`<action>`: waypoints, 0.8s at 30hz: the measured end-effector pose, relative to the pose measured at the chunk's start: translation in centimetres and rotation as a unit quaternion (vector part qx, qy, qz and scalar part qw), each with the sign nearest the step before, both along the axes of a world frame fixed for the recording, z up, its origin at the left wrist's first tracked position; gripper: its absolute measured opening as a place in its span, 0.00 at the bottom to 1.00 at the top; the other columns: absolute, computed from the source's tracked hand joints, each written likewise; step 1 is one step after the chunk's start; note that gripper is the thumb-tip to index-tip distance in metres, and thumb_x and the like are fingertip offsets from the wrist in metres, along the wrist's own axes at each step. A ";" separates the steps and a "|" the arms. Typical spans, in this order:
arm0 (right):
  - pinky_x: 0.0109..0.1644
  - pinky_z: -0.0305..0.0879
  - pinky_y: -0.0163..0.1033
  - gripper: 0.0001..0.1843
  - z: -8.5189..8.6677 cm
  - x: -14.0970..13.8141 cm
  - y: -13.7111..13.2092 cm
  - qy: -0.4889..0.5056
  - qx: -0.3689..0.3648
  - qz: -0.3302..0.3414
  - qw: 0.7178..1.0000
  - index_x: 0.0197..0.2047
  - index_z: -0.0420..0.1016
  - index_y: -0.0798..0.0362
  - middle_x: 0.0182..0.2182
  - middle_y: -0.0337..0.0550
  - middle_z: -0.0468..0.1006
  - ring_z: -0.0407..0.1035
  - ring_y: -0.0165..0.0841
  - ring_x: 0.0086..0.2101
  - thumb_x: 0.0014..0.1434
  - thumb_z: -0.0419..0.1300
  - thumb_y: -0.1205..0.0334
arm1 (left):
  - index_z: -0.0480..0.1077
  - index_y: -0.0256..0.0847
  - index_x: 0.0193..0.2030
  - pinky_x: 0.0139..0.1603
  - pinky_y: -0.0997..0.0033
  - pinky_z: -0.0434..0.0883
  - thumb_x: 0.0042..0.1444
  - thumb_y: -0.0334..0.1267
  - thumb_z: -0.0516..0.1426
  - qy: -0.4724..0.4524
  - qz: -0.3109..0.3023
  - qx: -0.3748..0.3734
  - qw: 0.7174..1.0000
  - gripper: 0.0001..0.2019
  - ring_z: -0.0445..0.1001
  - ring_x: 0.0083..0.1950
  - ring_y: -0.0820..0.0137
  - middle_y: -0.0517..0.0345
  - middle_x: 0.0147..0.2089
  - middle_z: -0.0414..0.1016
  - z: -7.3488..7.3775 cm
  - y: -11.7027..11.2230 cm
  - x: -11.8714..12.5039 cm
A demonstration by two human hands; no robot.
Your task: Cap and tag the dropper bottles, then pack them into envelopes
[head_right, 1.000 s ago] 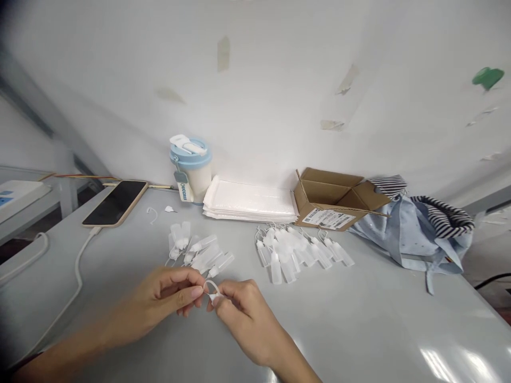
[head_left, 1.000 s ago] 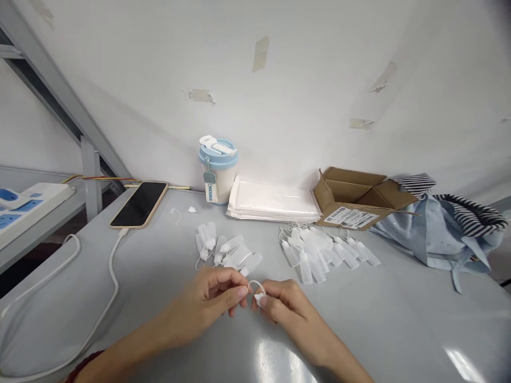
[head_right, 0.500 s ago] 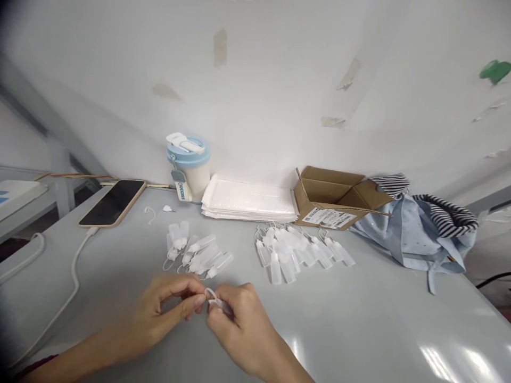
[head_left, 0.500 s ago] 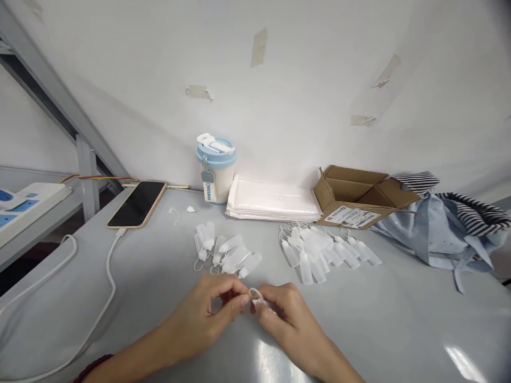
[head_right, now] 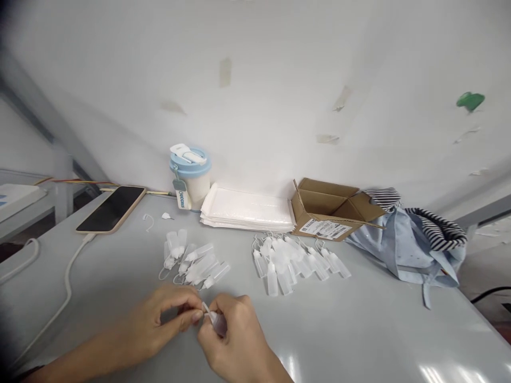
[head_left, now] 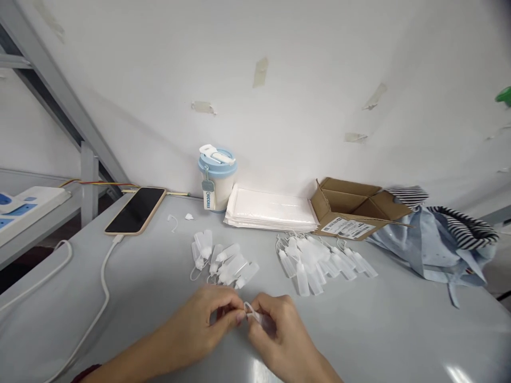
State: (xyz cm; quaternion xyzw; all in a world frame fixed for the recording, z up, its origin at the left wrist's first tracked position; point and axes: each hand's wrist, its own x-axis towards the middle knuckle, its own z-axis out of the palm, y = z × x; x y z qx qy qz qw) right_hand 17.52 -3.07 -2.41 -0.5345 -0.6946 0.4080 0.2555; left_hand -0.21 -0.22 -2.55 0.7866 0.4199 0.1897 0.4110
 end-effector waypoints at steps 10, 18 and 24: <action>0.21 0.45 0.31 0.06 0.4 0.1 0.4 0.020 -0.005 0.014 1.000 0.24 0.64 0.53 0.15 0.30 0.54 0.50 0.25 0.18 0.52 0.53 0.65 | 0.67 0.40 0.28 0.35 0.74 0.64 0.61 0.33 0.49 0.005 -0.048 0.049 0.998 0.11 0.69 0.31 0.72 0.60 0.29 0.71 0.6 0.1 -0.5; 0.28 0.53 0.32 0.10 -0.4 0.0 0.2 -0.024 0.017 0.028 0.999 0.23 0.61 0.53 0.17 0.32 0.59 0.54 0.26 0.21 0.55 0.53 0.64 | 0.64 0.40 0.28 0.33 0.75 0.64 0.58 0.30 0.49 0.012 -0.061 0.070 0.996 0.08 0.68 0.30 0.73 0.61 0.28 0.69 0.1 -0.7 -0.1; 0.26 0.52 0.31 0.13 1.3 1.9 0.9 -0.084 0.091 0.047 0.991 0.33 0.69 0.54 0.21 0.34 0.65 0.58 0.27 0.21 0.62 0.52 0.55 | 0.66 0.40 0.30 0.31 0.77 0.64 0.61 0.35 0.49 0.038 -0.003 0.083 0.996 0.10 0.69 0.31 0.73 0.62 0.28 0.71 1.7 0.6 -1.4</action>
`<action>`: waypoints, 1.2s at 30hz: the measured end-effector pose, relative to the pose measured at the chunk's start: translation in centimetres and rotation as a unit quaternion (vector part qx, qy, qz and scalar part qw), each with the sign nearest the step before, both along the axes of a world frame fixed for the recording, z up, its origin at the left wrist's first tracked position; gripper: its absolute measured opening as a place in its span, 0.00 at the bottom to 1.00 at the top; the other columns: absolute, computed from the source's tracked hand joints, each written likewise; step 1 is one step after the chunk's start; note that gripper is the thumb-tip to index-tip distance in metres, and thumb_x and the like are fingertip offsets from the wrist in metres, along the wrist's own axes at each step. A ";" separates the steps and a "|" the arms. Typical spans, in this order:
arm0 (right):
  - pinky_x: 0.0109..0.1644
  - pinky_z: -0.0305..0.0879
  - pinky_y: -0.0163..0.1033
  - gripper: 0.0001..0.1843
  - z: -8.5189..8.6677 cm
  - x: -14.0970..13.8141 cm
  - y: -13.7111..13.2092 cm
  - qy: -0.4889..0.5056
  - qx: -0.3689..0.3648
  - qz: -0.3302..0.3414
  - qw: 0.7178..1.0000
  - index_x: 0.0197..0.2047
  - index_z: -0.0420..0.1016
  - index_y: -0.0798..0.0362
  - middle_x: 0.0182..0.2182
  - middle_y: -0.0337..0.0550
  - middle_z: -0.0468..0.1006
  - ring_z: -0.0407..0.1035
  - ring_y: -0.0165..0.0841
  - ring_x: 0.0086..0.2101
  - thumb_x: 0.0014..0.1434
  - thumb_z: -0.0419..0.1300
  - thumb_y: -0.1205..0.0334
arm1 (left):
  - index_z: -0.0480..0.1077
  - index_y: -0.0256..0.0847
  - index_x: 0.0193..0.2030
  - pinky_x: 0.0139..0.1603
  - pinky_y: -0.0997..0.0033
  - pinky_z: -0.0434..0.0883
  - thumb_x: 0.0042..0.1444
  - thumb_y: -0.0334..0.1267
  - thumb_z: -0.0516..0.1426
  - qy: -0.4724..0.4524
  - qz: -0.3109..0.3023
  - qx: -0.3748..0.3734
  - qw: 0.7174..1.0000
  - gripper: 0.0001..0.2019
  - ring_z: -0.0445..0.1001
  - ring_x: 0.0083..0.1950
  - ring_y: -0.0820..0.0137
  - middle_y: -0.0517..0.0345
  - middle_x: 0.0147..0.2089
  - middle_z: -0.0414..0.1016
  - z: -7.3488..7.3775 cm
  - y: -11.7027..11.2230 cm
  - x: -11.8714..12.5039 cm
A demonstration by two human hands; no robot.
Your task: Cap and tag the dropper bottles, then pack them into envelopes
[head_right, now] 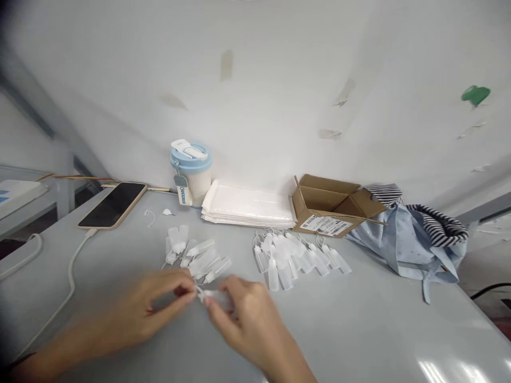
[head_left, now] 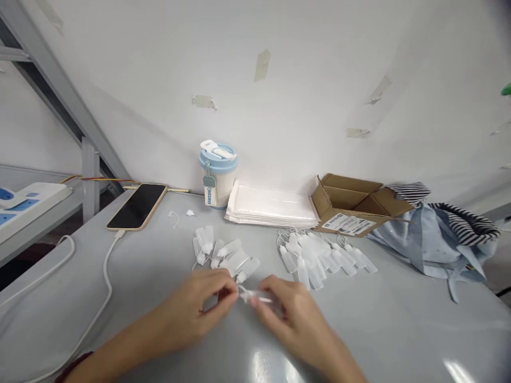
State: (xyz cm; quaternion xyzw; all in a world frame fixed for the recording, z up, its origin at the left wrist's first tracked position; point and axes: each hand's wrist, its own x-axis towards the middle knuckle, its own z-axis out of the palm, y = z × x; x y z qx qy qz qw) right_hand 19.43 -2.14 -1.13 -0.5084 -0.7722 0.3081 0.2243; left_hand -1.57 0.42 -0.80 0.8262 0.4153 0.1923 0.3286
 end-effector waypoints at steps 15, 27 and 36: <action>0.22 0.48 0.35 0.24 0.6 5.6 2.4 -0.311 0.014 -0.285 0.907 0.19 0.60 0.50 0.14 0.41 0.69 0.62 0.34 0.18 0.58 0.55 0.43 | 0.63 0.41 0.22 0.27 0.72 0.55 0.62 0.46 0.46 0.190 0.188 0.027 0.963 0.19 0.63 0.24 0.70 0.61 0.22 0.68 1.3 2.4 -2.8; 0.25 0.47 0.37 0.08 -0.4 2.2 2.2 -0.397 -0.033 -0.177 0.900 0.34 0.73 0.56 0.30 0.53 0.80 0.75 0.44 0.30 0.61 0.54 0.65 | 0.49 0.42 0.20 0.25 0.72 0.50 0.62 0.47 0.45 0.185 0.220 0.048 0.957 0.20 0.54 0.22 0.73 0.65 0.19 0.55 0.3 2.3 -2.1; 0.30 0.56 0.34 0.06 1.1 1.9 1.0 -0.087 -0.039 -0.102 0.990 0.30 0.66 0.53 0.30 0.39 0.70 0.65 0.31 0.29 0.58 0.54 0.63 | 0.69 0.43 0.39 0.27 0.74 0.63 0.61 0.43 0.48 0.055 0.132 0.028 0.989 0.12 0.66 0.26 0.71 0.62 0.26 0.72 -0.9 1.2 -0.6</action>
